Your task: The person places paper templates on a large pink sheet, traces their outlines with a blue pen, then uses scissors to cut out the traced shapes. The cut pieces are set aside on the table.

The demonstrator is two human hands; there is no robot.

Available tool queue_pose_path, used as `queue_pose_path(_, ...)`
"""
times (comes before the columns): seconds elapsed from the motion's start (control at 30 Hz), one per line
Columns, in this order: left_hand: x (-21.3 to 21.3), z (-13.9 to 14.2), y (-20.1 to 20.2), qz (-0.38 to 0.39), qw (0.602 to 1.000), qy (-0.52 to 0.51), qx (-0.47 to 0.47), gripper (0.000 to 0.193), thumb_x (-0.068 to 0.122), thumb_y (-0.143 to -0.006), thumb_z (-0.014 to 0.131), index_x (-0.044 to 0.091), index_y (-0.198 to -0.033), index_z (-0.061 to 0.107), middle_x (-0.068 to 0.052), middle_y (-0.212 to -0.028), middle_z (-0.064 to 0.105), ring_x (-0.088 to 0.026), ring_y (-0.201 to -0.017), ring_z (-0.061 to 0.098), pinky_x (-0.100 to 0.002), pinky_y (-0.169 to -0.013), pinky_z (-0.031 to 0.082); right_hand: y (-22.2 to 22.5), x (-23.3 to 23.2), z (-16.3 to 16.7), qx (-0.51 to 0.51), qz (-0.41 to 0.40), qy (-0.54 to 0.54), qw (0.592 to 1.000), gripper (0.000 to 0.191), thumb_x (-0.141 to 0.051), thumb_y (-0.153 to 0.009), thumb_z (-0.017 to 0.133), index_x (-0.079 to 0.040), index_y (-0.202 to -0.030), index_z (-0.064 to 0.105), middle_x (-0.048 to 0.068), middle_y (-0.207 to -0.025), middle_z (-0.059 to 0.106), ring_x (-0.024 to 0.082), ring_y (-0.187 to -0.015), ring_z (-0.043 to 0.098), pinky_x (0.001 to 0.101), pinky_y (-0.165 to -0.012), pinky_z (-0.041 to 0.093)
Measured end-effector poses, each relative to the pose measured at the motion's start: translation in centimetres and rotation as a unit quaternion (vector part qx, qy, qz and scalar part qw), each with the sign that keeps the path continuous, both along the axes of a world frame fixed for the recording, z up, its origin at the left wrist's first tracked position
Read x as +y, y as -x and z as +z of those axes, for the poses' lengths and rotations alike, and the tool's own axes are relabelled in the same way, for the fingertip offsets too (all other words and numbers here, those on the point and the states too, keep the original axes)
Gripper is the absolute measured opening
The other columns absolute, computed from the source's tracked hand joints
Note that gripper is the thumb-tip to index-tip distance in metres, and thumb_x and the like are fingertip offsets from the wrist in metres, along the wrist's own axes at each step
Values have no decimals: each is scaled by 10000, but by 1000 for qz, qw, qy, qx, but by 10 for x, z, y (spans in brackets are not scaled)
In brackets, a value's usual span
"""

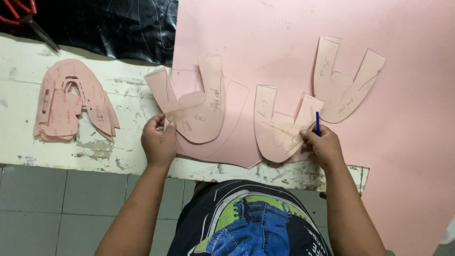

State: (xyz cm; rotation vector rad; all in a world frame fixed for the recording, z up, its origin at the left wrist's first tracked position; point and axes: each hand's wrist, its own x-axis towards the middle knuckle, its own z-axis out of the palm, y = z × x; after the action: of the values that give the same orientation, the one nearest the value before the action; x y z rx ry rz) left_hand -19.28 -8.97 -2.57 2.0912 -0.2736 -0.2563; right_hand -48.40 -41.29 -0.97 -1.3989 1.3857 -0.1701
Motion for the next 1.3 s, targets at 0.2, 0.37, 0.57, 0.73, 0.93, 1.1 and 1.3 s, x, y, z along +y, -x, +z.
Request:
queue_pose_path(0.2,27,5,23,-83,986,-44,136,469,196,-857,740,-31,-1250,622,-127,-899,703,-215,-806,669,-339,-763,548,29,2,-11,-5,-11,45,999,198,-116,-832,779,-34,-951,644,38,-770,672,133,-651,636,284,-586,535)
queue_pose_path(0.37,23,7,1,-102,994,38,8,496,259,-888,831,-18,-1257,648,-93,-1057,706,-216,-990,684,-346,-882,544,25,18,-15,80,17,119,989,233,-139,-861,797,19,-947,649,84,-764,677,170,-650,634,305,-590,506)
queue_pose_path(0.57,-9,24,-39,-124,987,-101,-16,946,405,-760,892,54,-1474,381,-172,-1353,482,-323,-1244,510,-430,-1027,448,-6,37,-3,79,1,123,989,230,-149,-858,806,16,-919,657,84,-749,665,153,-612,618,302,-561,505)
queue_pose_path(0.73,-37,29,-56,-156,963,-219,-13,1069,399,-754,867,117,-1559,223,-134,-1464,319,-335,-1354,338,-481,-1136,290,-65,46,0,-51,-43,129,989,180,-136,-907,800,-35,-941,654,37,-768,641,89,-567,507,250,-473,379)
queue_pose_path(0.93,-58,12,-77,-139,969,-197,-49,932,243,-850,780,92,-1585,228,-162,-1446,352,-349,-1331,377,-463,-1160,315,-122,-3,6,-183,-105,183,960,134,-82,-985,736,-45,-1024,614,26,-826,688,72,-605,578,214,-484,413)
queue_pose_path(1.1,-60,3,-99,-102,964,-222,-104,874,143,-850,740,95,-1582,266,-183,-1462,333,-368,-1317,384,-476,-1116,358,-132,-41,-5,-239,-162,217,933,224,-38,-956,754,-54,-1101,584,14,-916,691,72,-697,641,216,-500,444)
queue_pose_path(1.3,-48,3,-142,-31,983,-174,-59,851,102,-809,696,62,-1557,294,-185,-1449,317,-362,-1310,387,-470,-1121,397,-144,-50,-4,-153,-104,228,956,253,-69,-968,751,-4,-1168,610,73,-983,674,94,-732,610,223,-613,527)
